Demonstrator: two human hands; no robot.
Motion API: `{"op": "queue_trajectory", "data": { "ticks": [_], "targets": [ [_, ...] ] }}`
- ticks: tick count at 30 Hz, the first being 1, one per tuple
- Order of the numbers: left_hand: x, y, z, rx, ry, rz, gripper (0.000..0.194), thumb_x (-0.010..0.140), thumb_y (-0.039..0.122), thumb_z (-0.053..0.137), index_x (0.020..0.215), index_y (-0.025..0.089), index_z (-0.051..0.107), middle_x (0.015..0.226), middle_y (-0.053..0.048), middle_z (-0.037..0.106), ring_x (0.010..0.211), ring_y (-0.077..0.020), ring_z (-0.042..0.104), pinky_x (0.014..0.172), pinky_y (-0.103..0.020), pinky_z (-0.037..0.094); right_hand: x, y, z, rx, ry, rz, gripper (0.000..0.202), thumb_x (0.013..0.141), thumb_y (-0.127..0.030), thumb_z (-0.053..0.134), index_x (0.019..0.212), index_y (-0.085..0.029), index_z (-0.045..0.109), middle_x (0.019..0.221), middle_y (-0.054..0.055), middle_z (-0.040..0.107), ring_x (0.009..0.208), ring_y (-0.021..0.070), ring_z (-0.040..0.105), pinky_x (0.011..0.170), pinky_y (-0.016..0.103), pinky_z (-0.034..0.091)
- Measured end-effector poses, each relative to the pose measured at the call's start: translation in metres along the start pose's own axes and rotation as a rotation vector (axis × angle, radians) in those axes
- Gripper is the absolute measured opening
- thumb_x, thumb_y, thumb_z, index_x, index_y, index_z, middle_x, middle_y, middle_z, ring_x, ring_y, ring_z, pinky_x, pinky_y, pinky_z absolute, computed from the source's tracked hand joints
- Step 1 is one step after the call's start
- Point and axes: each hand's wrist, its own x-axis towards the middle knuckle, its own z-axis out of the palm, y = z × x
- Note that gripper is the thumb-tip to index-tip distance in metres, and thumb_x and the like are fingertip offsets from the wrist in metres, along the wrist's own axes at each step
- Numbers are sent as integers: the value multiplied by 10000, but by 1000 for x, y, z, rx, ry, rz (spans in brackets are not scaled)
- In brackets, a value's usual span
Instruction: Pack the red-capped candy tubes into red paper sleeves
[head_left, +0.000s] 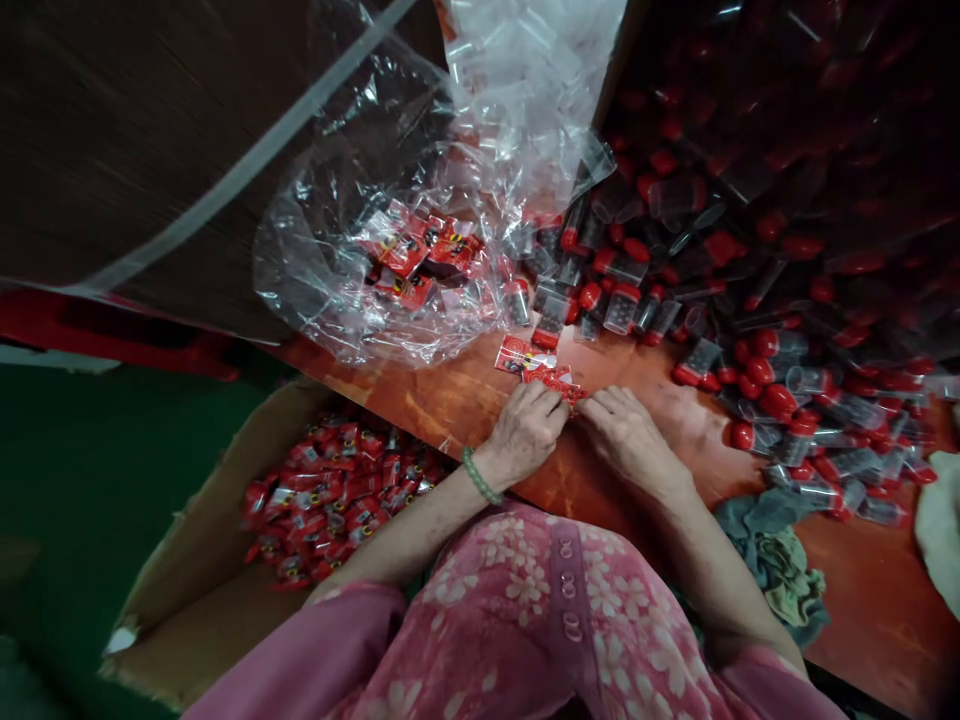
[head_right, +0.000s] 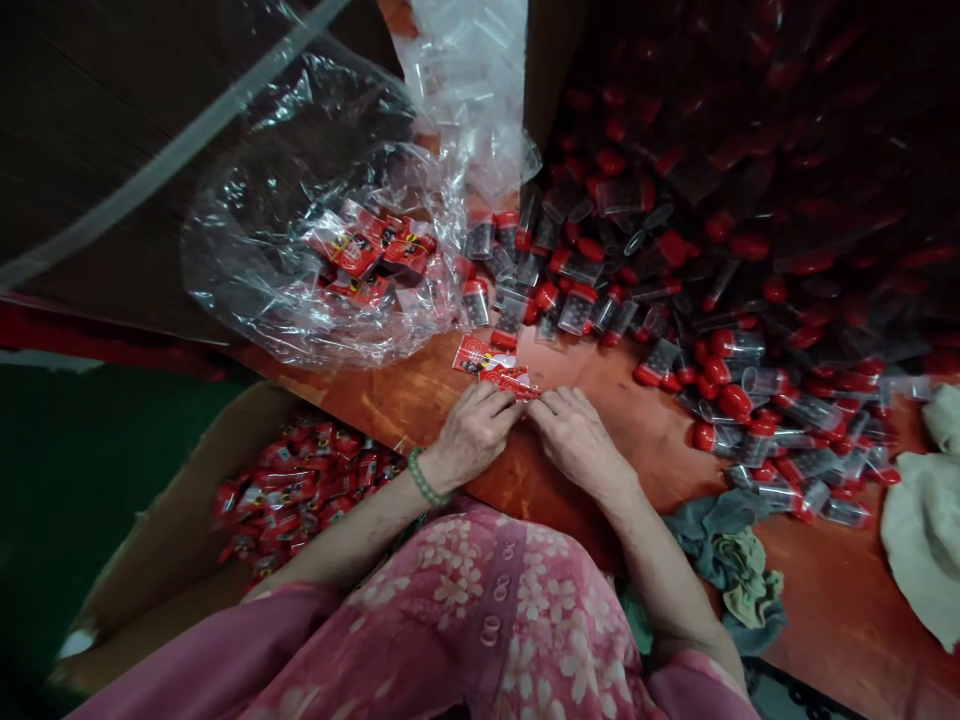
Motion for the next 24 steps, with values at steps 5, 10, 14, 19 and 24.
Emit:
{"op": "queue_trajectory", "data": {
  "ticks": [5,10,14,19,24],
  "targets": [
    [-1,-7,4,-105,31,-19,203,989,182,566,857,143,715,850,-74,708,835,-214,625,768,-351,507,30,15,-23,274,21,106,115,996,-272,620,1020,-185,691,937,60,747,855,208,698,773,313,524],
    [5,-7,-8,-221,-97,-108,248,1010,284,566,897,141,733,885,-83,721,860,-214,647,789,-346,537,95,15,-14,63,198,253,182,999,-249,578,1140,-161,652,1072,140,703,972,277,679,884,410,558],
    [11,-8,-17,-217,-190,-136,246,996,248,577,835,137,726,861,-87,709,844,-220,651,760,-348,529,134,20,13,-72,222,295,250,998,-357,606,1138,-151,625,1127,180,647,1082,370,650,929,586,557],
    [13,-16,-13,-254,-89,-186,184,941,177,634,781,154,720,798,-71,699,812,-206,652,755,-334,522,148,47,41,38,278,182,279,1025,-426,550,1117,-163,572,1150,127,554,1119,346,644,929,626,554],
    [13,-19,-17,-567,147,-268,135,891,248,743,777,177,751,775,-33,737,736,-156,666,718,-290,524,131,48,20,134,269,143,254,1024,-380,554,1164,-168,545,1134,93,573,1115,298,653,984,578,550]
  ]
}}
